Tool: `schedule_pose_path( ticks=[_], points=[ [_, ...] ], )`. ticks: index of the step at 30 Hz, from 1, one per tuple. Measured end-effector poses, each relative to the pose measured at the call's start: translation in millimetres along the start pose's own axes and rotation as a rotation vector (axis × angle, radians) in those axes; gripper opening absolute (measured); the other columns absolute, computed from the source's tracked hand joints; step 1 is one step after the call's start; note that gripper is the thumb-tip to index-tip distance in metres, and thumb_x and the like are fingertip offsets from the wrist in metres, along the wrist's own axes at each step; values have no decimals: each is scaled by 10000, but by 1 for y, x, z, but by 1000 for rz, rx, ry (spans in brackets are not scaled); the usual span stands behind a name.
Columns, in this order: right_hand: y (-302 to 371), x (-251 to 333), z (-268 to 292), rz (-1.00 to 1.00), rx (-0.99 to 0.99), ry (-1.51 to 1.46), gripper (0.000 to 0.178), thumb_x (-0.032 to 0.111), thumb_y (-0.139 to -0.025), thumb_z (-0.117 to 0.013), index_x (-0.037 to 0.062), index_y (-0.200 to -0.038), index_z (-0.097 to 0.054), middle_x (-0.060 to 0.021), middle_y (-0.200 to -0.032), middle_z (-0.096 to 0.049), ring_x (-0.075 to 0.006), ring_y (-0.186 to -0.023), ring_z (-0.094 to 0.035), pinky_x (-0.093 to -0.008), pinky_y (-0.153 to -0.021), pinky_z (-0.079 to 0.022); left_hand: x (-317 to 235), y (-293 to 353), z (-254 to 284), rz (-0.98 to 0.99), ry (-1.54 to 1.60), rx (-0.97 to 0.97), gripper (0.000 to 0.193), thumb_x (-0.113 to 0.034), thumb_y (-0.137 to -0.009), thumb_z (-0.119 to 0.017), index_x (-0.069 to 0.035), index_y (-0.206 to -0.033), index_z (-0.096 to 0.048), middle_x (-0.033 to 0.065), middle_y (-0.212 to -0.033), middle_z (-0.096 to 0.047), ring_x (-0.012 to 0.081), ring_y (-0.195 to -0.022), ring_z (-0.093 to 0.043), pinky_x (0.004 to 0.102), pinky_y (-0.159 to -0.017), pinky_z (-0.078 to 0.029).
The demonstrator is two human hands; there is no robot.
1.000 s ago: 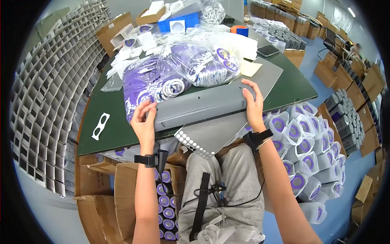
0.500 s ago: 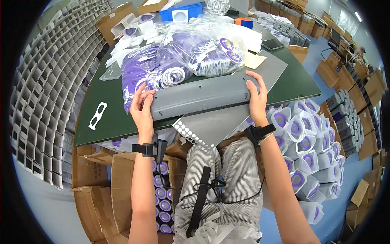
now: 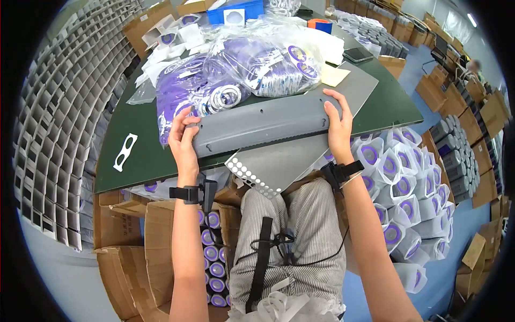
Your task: The person sits on a stool, applies adhesive dots along the edge of a plate by hand, and attaches the plate onto a plastic housing.
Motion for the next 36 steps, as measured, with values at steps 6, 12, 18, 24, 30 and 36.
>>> schedule_pose_path(
  ticks=[6,12,18,24,30,36],
  points=[
    [1,1,-2,-38,19,-22,231,101,-879,-557,21,-1091,-599,-27,-1038,-599,-95,-889,-515,-240,-824,-417,-8,2,0,-151,-69,39,446,-94,-797,-474,-21,-1227,-567,52,-960,-642,126,-918,-537,272,-912,-362],
    [0,-1,-1,2,11,-18,230,96,-882,-551,13,-1093,-594,-25,-1044,-598,-93,-892,-515,-237,-820,-416,0,1,2,-104,20,-34,430,-109,-822,-454,-16,-1228,-564,55,-958,-665,127,-926,-533,287,-956,-335],
    [1,4,-2,-13,14,-19,229,95,-886,-548,16,-1096,-593,-23,-1044,-596,-84,-886,-508,-225,-811,-411,1,3,2,-93,12,-50,405,-89,-848,-478,-16,-1240,-550,50,-948,-663,112,-920,-532,278,-939,-346],
    [2,2,-2,-33,22,-10,229,96,-884,-552,16,-1094,-594,-21,-1037,-593,-78,-883,-500,-223,-809,-409,5,2,3,-78,22,-50,407,-77,-843,-478,-22,-1242,-541,44,-944,-661,81,-835,-501,230,-819,-362],
    [0,6,0,32,0,17,228,100,-883,-553,14,-1090,-597,-25,-1036,-597,-85,-879,-505,-227,-808,-412,-4,-1,0,-110,-30,-24,403,-47,-844,-502,-20,-1245,-530,40,-938,-661,61,-803,-494,199,-771,-365],
    [3,4,-2,-57,13,-18,232,97,-878,-553,11,-1088,-602,-42,-1047,-599,-118,-952,-523,-250,-870,-404,-5,0,2,-63,40,-37,436,-9,-854,-555,-7,-1287,-503,30,-900,-657,63,-819,-536,208,-813,-400]
  ],
)
Point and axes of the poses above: each hand's wrist, its own y-axis away from the middle knuckle, its own z-axis out of the back of the hand, x = y × z, the point moved 7 cm from there along -y, towards the middle knuckle
